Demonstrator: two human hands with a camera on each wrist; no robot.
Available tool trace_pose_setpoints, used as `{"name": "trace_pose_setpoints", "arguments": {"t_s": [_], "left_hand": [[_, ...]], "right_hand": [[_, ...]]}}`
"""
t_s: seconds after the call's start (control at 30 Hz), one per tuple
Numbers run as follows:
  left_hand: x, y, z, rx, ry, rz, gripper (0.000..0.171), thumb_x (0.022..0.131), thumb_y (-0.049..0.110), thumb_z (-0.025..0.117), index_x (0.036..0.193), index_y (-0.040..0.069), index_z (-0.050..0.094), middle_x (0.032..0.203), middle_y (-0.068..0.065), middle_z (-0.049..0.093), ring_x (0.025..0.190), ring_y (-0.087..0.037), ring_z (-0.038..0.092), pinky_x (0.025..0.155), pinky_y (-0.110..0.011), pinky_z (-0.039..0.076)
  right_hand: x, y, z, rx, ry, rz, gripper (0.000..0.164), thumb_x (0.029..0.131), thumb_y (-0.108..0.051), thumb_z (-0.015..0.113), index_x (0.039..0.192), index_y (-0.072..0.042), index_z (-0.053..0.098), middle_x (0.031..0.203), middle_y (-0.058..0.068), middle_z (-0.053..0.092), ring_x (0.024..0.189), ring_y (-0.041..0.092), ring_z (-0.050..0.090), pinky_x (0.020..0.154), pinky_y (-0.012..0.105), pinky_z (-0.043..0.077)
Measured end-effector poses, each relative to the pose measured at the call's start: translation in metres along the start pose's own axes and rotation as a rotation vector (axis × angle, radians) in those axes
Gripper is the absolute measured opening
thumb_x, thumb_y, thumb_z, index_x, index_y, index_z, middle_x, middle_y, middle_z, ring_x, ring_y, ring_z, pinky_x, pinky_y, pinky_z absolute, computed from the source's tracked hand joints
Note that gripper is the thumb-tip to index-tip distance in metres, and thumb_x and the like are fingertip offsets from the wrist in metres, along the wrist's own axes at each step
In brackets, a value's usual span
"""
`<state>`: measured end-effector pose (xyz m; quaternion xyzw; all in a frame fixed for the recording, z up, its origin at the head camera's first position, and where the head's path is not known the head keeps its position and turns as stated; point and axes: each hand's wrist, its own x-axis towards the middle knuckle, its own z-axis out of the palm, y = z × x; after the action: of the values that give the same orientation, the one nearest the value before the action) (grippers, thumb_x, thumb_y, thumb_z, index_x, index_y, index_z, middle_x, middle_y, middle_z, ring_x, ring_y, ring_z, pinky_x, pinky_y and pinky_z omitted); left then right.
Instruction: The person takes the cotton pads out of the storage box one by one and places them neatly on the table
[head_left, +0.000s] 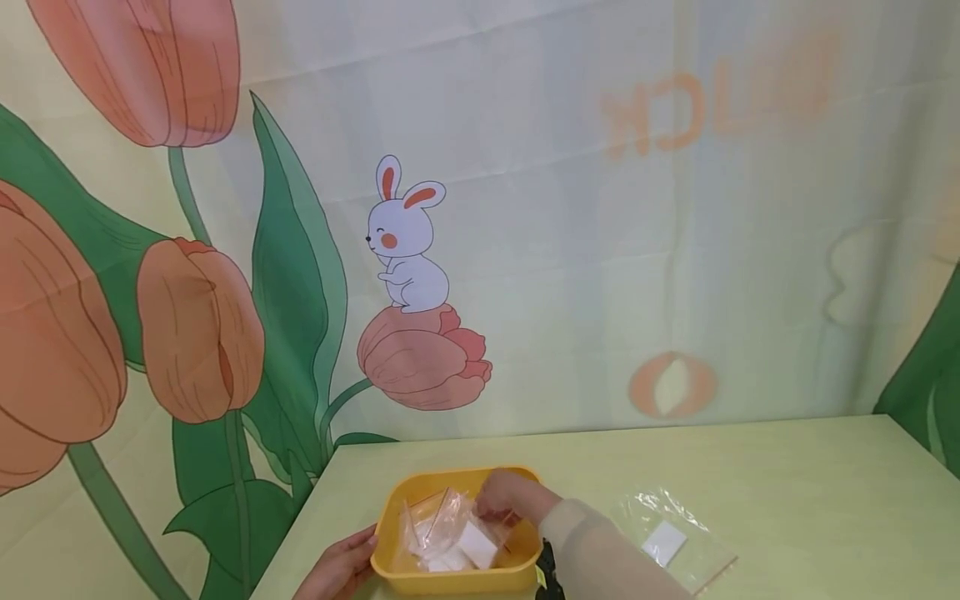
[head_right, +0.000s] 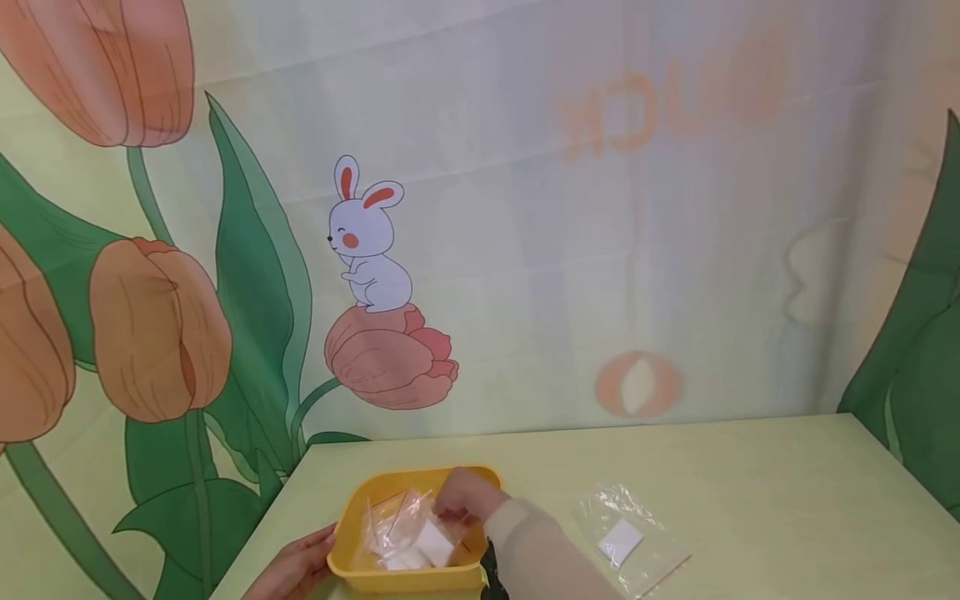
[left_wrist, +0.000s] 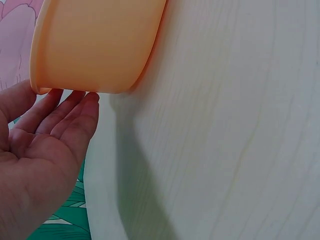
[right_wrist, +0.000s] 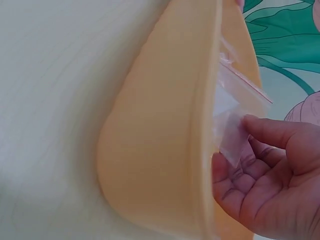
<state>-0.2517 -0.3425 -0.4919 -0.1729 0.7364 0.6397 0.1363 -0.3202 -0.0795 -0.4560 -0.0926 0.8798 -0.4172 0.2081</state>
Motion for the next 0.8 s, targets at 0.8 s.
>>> {"name": "trace_pose_setpoints", "arguments": {"t_s": [0.8], "left_hand": [[-0.001, 0.001, 0.003, -0.018, 0.010, 0.011, 0.052, 0.111, 0.010, 0.041, 0.152, -0.017, 0.026, 0.159, -0.036, 0.027, 0.143, -0.045, 0.043, 0.119, -0.056, 0.038]], "right_hand": [[-0.008, -0.008, -0.053, 0.237, -0.051, -0.065, 0.013, 0.100, -0.010, 0.064, 0.101, 0.000, 0.073, 0.079, 0.002, 0.064, 0.069, 0.014, 0.055, 0.056, 0.020, 0.047]]}}
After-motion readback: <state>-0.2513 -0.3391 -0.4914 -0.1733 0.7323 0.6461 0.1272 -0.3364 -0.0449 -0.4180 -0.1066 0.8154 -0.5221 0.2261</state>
